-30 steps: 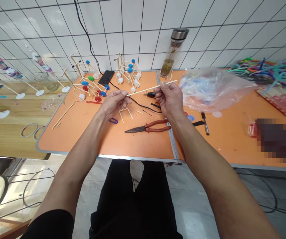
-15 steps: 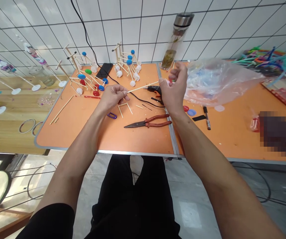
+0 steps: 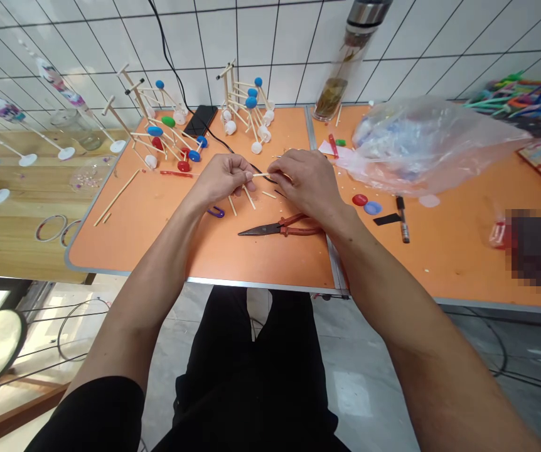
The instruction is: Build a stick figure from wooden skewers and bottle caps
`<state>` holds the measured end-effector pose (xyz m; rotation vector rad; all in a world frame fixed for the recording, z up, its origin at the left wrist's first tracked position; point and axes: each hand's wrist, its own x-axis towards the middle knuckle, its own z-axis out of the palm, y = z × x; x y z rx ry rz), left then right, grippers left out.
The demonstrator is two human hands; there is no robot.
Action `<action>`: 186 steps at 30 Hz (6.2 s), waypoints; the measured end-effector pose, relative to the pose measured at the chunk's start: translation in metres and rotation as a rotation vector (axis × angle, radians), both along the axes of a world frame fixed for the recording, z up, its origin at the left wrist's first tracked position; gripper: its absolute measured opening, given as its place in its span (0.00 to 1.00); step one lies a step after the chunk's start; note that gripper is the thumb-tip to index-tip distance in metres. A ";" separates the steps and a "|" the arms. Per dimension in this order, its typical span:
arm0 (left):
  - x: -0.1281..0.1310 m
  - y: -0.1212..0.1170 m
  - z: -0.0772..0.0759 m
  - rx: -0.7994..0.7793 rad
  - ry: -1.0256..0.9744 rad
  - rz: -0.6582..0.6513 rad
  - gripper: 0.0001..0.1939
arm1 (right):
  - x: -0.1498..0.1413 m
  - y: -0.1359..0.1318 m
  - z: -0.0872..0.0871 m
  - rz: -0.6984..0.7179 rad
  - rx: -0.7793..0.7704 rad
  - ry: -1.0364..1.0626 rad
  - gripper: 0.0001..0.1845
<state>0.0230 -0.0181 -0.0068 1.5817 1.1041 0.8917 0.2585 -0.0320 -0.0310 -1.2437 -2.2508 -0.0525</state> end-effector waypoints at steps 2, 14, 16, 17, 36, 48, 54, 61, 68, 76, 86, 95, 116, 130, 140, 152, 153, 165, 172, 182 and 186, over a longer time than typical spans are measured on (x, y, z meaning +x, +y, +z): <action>-0.001 0.001 0.000 -0.003 0.036 -0.023 0.07 | 0.000 -0.004 0.005 -0.003 -0.030 -0.046 0.15; -0.014 0.020 -0.012 0.184 0.070 0.239 0.09 | -0.003 -0.023 0.019 0.087 -0.284 -0.319 0.15; -0.013 0.021 -0.013 0.185 0.077 0.241 0.08 | -0.004 -0.024 0.020 0.107 -0.312 -0.341 0.14; -0.012 0.021 -0.014 0.188 0.081 0.236 0.07 | -0.005 -0.024 0.020 0.117 -0.321 -0.346 0.14; -0.008 0.019 -0.013 0.225 0.137 0.185 0.09 | -0.010 -0.023 0.015 0.145 -0.342 -0.428 0.14; -0.006 0.015 -0.010 0.184 0.121 0.188 0.10 | -0.012 -0.025 0.014 0.160 -0.327 -0.422 0.14; -0.005 0.015 -0.009 0.155 0.089 0.193 0.09 | -0.010 -0.024 0.011 0.195 -0.303 -0.401 0.16; -0.007 0.015 -0.009 0.168 0.125 0.178 0.07 | -0.012 -0.025 0.014 0.203 -0.328 -0.402 0.18; -0.006 0.013 -0.007 0.163 0.119 0.179 0.10 | -0.012 -0.025 0.013 0.209 -0.304 -0.407 0.19; -0.007 0.016 -0.010 0.172 0.145 0.165 0.08 | -0.010 -0.025 0.012 0.214 -0.299 -0.404 0.19; -0.007 0.018 -0.013 0.181 0.126 0.168 0.09 | -0.011 -0.024 0.012 0.213 -0.310 -0.430 0.18; -0.006 0.016 -0.011 0.179 0.148 0.166 0.08 | -0.012 -0.025 0.013 0.200 -0.306 -0.438 0.19; -0.006 0.016 -0.011 0.171 0.149 0.150 0.08 | -0.012 -0.026 0.014 0.199 -0.310 -0.430 0.20; 0.003 -0.007 -0.003 0.087 0.355 -0.090 0.04 | -0.004 -0.023 0.021 0.110 -0.210 -0.308 0.22; 0.009 -0.004 -0.014 0.062 0.339 -0.060 0.03 | -0.005 -0.023 0.022 0.082 -0.190 -0.284 0.23; 0.013 -0.005 -0.012 0.057 0.357 -0.047 0.07 | -0.007 -0.025 0.026 0.067 -0.208 -0.307 0.24; 0.013 -0.005 -0.013 0.058 0.359 -0.048 0.07 | -0.007 -0.025 0.026 0.066 -0.209 -0.305 0.24; 0.006 0.002 -0.016 0.070 0.333 -0.081 0.04 | -0.006 -0.025 0.026 0.047 -0.209 -0.289 0.24; 0.006 0.001 -0.018 0.085 0.295 -0.068 0.03 | -0.006 -0.022 0.021 0.058 -0.179 -0.262 0.22; 0.007 0.009 -0.015 -0.018 0.018 0.125 0.03 | 0.015 -0.066 0.072 -0.046 -0.132 -0.189 0.20; 0.008 0.008 -0.011 -0.066 -0.064 0.194 0.06 | 0.033 -0.089 0.056 0.063 -0.262 -0.389 0.15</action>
